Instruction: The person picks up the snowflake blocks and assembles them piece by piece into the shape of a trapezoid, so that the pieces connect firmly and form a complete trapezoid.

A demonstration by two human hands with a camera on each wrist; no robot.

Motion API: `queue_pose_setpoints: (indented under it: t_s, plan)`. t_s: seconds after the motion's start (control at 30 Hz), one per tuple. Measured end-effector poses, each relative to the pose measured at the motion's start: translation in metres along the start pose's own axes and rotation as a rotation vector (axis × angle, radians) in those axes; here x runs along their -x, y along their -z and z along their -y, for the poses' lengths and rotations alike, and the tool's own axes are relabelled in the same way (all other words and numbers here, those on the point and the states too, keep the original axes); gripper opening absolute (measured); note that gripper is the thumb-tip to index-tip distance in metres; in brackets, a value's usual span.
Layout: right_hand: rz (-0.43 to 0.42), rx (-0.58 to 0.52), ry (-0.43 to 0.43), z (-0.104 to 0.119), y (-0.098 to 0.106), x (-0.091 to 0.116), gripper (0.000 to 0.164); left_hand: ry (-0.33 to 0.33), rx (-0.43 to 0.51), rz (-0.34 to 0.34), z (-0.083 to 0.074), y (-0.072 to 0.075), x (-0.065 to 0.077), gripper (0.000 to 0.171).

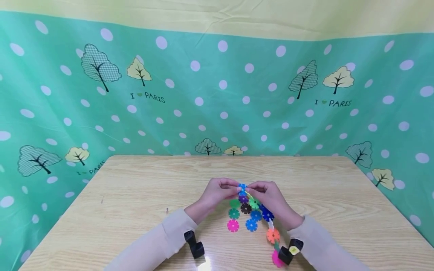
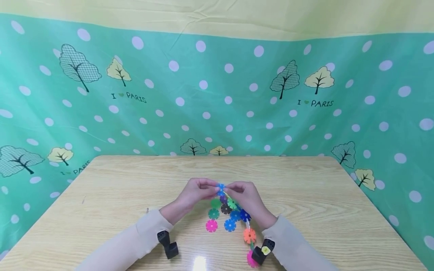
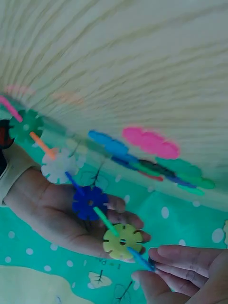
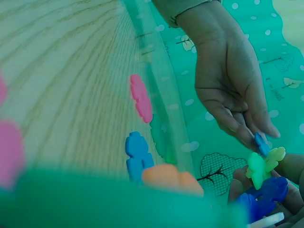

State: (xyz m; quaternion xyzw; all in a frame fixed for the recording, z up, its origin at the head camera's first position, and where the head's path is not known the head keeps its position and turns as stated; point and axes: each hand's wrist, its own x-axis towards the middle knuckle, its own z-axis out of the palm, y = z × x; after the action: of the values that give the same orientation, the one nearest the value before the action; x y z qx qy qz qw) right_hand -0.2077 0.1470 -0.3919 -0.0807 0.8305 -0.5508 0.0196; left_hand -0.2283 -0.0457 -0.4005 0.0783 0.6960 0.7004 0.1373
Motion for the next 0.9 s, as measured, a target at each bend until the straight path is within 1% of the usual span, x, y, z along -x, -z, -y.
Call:
queue_pose_setpoints:
  t_s: [0.07, 0.13, 0.23, 0.3, 0.43, 0.53, 0.67, 0.9]
  plan:
    - [-0.004, -0.008, -0.022, -0.001, 0.002, 0.001, 0.020, -0.006, -0.039, 0.007, 0.002, 0.004, 0.003, 0.024]
    - [-0.015, -0.022, -0.056, -0.002, 0.004, 0.002, 0.020, -0.007, -0.098, 0.018, 0.004, 0.008, 0.007, 0.026]
    - [-0.035, -0.038, -0.099, -0.004, 0.007, 0.004, 0.020, 0.014, -0.185, 0.046, 0.007, 0.017, 0.014, 0.029]
    - [-0.051, -0.055, -0.119, -0.006, 0.008, 0.005, 0.022, 0.024, -0.231, 0.077, 0.009, 0.022, 0.020, 0.029]
    - [-0.076, -0.081, -0.152, -0.009, 0.010, 0.009, 0.027, 0.034, -0.287, 0.161, 0.013, 0.030, 0.030, 0.024]
    - [-0.094, -0.099, -0.184, -0.011, 0.010, 0.012, 0.029, 0.040, -0.319, 0.208, 0.016, 0.031, 0.037, 0.020]
    - [-0.101, -0.141, -0.218, -0.013, 0.010, 0.014, 0.032, 0.030, -0.350, 0.220, 0.019, 0.030, 0.041, 0.019]
    - [-0.095, -0.173, -0.252, -0.017, 0.010, 0.018, 0.030, -0.035, -0.420, 0.289, 0.021, 0.027, 0.044, 0.022]
